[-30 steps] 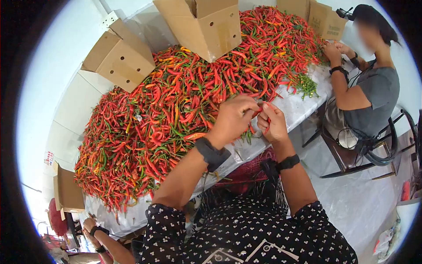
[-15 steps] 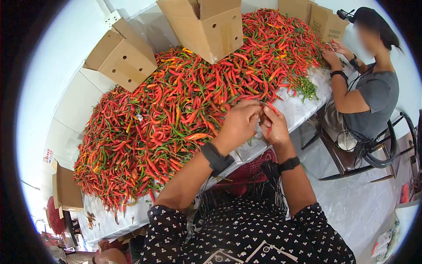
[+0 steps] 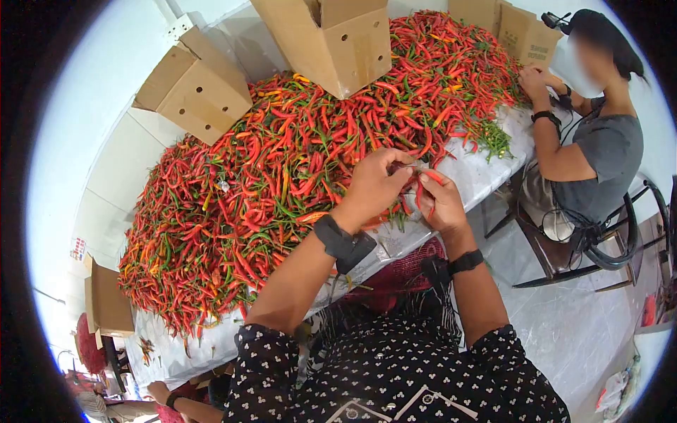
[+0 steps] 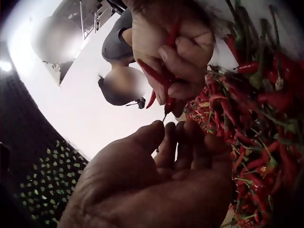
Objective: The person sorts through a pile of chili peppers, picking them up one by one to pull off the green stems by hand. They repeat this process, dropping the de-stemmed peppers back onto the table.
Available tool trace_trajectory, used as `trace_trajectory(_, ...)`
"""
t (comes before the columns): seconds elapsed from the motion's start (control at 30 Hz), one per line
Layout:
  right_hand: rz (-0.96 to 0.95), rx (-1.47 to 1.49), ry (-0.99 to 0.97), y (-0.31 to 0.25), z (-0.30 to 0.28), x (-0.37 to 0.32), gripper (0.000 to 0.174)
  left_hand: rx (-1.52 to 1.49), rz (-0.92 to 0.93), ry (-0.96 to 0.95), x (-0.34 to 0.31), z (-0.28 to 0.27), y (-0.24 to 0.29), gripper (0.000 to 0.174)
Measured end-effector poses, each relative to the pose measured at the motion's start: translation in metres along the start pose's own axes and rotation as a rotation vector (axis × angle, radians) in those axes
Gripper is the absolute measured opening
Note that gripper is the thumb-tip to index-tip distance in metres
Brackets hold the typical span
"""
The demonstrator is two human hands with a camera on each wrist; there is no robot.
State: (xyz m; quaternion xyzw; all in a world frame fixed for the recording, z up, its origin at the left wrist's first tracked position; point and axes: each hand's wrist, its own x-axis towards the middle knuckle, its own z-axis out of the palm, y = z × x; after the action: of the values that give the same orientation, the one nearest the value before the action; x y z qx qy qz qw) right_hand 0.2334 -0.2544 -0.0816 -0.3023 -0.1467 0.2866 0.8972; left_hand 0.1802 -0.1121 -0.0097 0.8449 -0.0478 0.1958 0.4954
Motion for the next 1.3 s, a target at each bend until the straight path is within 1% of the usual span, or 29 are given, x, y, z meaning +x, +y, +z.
trace_trajectory(0.03,-0.004,-0.061,0.054,-0.001,0.006,-0.001,0.016,-0.001,-0.002,0.000,0.000,-0.001,-0.001,0.017)
trace_trajectory(0.07,-0.008,-0.122,0.108,-0.002,0.009,-0.001,0.018,0.013,-0.026,-0.047,0.000,-0.002,-0.002,0.016)
trace_trajectory(0.1,-0.007,-0.122,0.110,-0.002,0.008,-0.001,0.018,0.028,-0.049,-0.095,0.001,-0.002,-0.002,0.016)
trace_trajectory(0.13,-0.006,-0.140,0.100,-0.002,0.006,-0.001,0.018,0.027,-0.050,-0.096,0.001,-0.002,-0.003,0.016)
trace_trajectory(0.2,-0.003,-0.157,0.093,-0.002,0.004,-0.001,0.018,0.029,-0.017,-0.127,0.001,-0.001,-0.005,0.014)
trace_trajectory(0.33,0.002,-0.178,0.106,-0.002,0.007,0.001,0.018,0.097,0.020,-0.105,0.000,-0.005,-0.001,0.013)
trace_trajectory(0.4,0.001,-0.183,0.109,-0.002,0.008,0.001,0.018,0.257,0.135,-0.110,0.001,-0.007,-0.001,0.014)
trace_trajectory(0.43,0.006,-0.188,0.099,-0.002,0.009,0.000,0.017,0.257,0.133,-0.110,0.001,-0.007,-0.001,0.014)
trace_trajectory(0.5,0.012,-0.191,0.092,-0.004,0.011,-0.001,0.016,0.306,0.224,-0.078,0.000,-0.006,-0.002,0.013)
trace_trajectory(0.53,0.018,-0.201,0.102,-0.004,0.013,-0.002,0.015,0.305,0.220,-0.079,0.000,-0.006,-0.002,0.013)
trace_trajectory(0.6,0.028,-0.213,0.112,-0.004,0.013,-0.002,0.013,0.393,0.275,-0.096,0.001,-0.006,-0.003,0.012)
trace_trajectory(0.7,0.069,-0.273,0.116,-0.004,0.009,-0.004,0.012,0.409,0.270,-0.110,0.001,-0.003,-0.003,0.012)
trace_trajectory(0.73,0.049,-0.286,0.136,-0.004,0.008,-0.004,0.013,0.429,0.245,-0.073,0.001,-0.001,-0.005,0.012)
trace_trajectory(0.77,0.035,-0.293,0.147,-0.001,0.008,-0.003,0.013,0.448,0.313,-0.072,0.001,0.002,-0.006,0.013)
trace_trajectory(0.8,0.040,-0.291,0.087,-0.002,0.002,-0.001,0.013,0.466,0.385,-0.077,0.000,-0.002,-0.009,0.013)
trace_trajectory(0.83,0.043,-0.261,0.109,-0.001,0.017,-0.004,0.013,0.477,0.370,-0.055,-0.002,-0.009,-0.010,0.013)
trace_trajectory(0.87,0.032,-0.234,0.152,-0.006,0.028,-0.009,0.013,0.378,0.285,-0.082,-0.002,-0.008,-0.009,0.014)
trace_trajectory(0.9,0.027,-0.241,0.160,-0.005,0.023,-0.009,0.013,0.272,0.207,-0.120,-0.001,-0.004,-0.010,0.014)
trace_trajectory(0.93,0.031,-0.227,0.093,-0.002,0.014,-0.006,0.013,0.262,0.216,-0.127,0.000,-0.002,-0.012,0.014)
trace_trajectory(0.97,0.033,-0.211,0.024,-0.001,0.007,-0.005,0.013,0.210,0.163,-0.134,-0.001,-0.004,-0.014,0.015)
trace_trajectory(1.0,0.025,-0.212,0.032,-0.003,0.004,-0.004,0.013,0.161,0.108,-0.142,-0.002,-0.006,-0.016,0.016)
trace_trajectory(1.03,0.065,-0.135,-0.022,-0.004,0.001,-0.004,0.013,0.225,0.081,-0.094,-0.001,-0.008,-0.017,0.017)
trace_trajectory(1.07,0.106,-0.057,-0.076,-0.006,-0.002,-0.004,0.013,0.224,0.085,-0.101,0.001,-0.007,-0.018,0.017)
trace_trajectory(1.1,0.137,-0.018,-0.138,-0.007,-0.007,-0.002,0.014,0.123,-0.027,-0.048,0.004,-0.007,-0.015,0.017)
trace_trajectory(1.13,0.132,-0.017,-0.135,-0.006,-0.006,-0.002,0.014,0.023,-0.139,0.006,0.007,-0.011,-0.003,0.018)
trace_trajectory(1.17,0.075,-0.024,-0.078,-0.002,-0.004,-0.001,0.017,0.063,-0.069,0.041,0.010,-0.007,0.011,0.017)
trace_trajectory(1.2,0.022,-0.032,-0.023,0.001,-0.003,0.001,0.020,0.103,0.030,-0.024,0.010,0.002,0.028,0.017)
trace_trajectory(1.23,0.029,-0.033,-0.027,0.009,-0.010,0.003,0.020,0.142,0.126,-0.085,0.007,0.015,0.046,0.019)
trace_trajectory(1.3,-0.386,-0.831,0.079,0.026,-0.032,0.005,0.021,0.212,0.402,-0.260,-0.004,0.044,0.075,0.032)
